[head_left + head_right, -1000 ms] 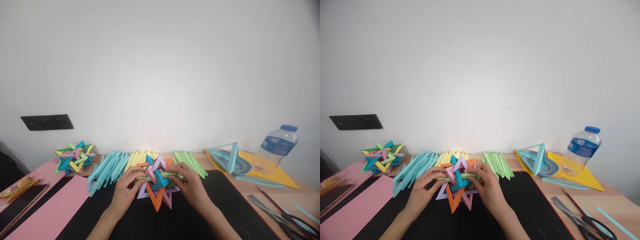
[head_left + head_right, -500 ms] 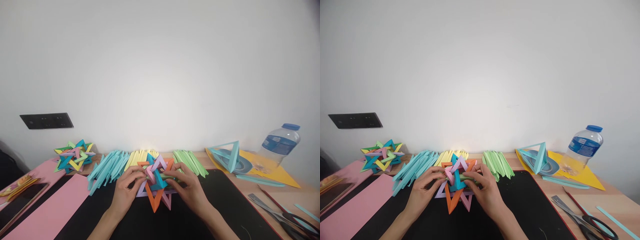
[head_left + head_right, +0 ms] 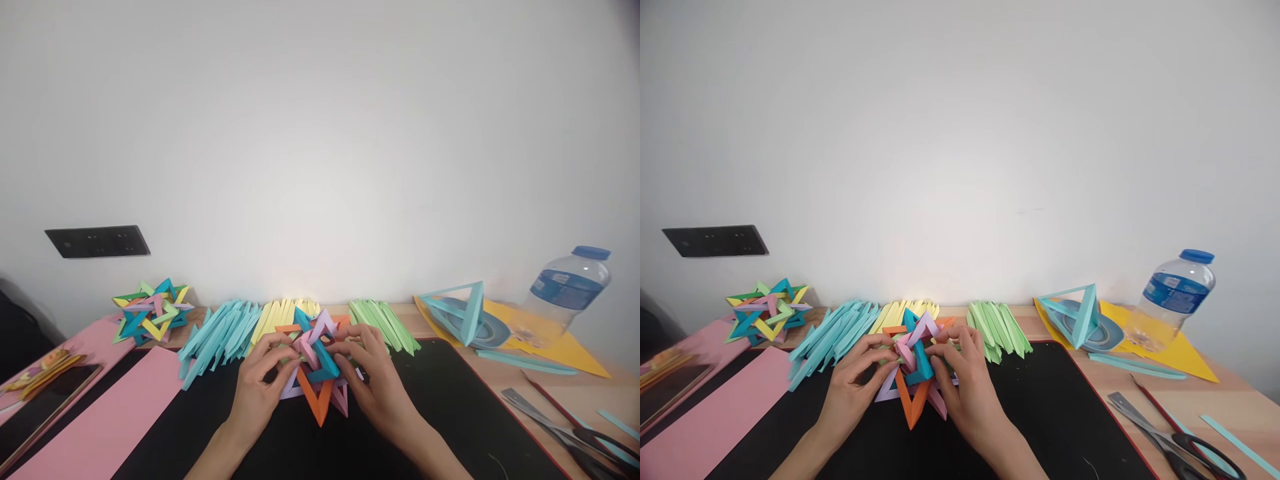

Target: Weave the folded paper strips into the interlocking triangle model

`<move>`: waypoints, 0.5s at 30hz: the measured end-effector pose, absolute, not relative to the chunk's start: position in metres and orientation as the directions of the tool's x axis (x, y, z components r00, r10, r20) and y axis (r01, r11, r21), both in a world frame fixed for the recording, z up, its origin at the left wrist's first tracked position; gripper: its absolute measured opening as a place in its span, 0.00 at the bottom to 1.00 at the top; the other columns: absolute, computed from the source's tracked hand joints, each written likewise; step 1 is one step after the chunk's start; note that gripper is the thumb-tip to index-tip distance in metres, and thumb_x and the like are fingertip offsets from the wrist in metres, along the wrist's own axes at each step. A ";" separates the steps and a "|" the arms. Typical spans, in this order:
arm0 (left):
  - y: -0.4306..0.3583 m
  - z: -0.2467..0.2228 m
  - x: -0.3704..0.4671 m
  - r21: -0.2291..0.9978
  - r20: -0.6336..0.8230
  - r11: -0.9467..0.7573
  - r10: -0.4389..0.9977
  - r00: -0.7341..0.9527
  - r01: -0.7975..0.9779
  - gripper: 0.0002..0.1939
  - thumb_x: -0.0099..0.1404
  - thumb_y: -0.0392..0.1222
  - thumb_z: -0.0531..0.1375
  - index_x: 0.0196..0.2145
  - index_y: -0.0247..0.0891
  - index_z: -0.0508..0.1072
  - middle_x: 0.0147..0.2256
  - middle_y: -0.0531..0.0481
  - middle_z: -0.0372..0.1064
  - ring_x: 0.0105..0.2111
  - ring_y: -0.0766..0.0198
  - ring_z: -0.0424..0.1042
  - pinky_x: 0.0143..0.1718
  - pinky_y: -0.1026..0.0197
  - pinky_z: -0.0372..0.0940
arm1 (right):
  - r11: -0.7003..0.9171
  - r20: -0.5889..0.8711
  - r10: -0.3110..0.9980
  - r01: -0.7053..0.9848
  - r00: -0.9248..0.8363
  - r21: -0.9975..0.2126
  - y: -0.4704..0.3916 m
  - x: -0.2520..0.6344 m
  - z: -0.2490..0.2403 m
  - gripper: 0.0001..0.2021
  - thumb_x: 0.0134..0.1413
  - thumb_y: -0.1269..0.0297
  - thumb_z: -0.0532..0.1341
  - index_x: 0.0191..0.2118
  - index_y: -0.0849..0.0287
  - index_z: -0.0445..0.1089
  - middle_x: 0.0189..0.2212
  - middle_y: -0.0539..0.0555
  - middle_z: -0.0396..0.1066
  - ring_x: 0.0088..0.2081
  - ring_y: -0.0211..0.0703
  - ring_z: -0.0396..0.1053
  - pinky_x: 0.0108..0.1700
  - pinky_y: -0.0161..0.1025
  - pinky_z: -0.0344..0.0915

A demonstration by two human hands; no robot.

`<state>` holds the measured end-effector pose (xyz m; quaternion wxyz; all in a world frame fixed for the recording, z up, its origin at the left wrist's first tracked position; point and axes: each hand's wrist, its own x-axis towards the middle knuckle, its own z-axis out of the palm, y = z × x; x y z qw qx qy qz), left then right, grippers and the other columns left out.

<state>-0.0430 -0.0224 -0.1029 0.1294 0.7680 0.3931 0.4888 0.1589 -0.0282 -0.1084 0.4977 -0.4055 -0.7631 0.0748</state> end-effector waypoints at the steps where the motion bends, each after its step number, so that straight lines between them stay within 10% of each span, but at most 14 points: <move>1: -0.022 -0.103 -0.043 0.577 0.652 -0.658 0.728 0.212 0.484 0.05 0.64 0.36 0.58 0.31 0.40 0.73 0.37 0.47 0.66 0.33 0.61 0.70 0.33 0.61 0.65 | 0.662 0.698 0.695 0.532 -0.173 -0.527 -0.028 0.159 -0.109 0.09 0.59 0.72 0.54 0.39 0.54 0.71 0.40 0.58 0.64 0.45 0.50 0.62 0.43 0.48 0.68; 15: -0.027 -0.104 -0.038 0.535 0.676 -0.700 0.691 0.256 0.473 0.06 0.65 0.35 0.56 0.35 0.42 0.72 0.39 0.46 0.64 0.35 0.61 0.70 0.32 0.62 0.65 | 0.695 0.796 0.590 0.586 -0.133 -0.416 -0.022 0.158 -0.111 0.11 0.59 0.74 0.53 0.35 0.55 0.72 0.33 0.57 0.65 0.38 0.47 0.64 0.36 0.43 0.68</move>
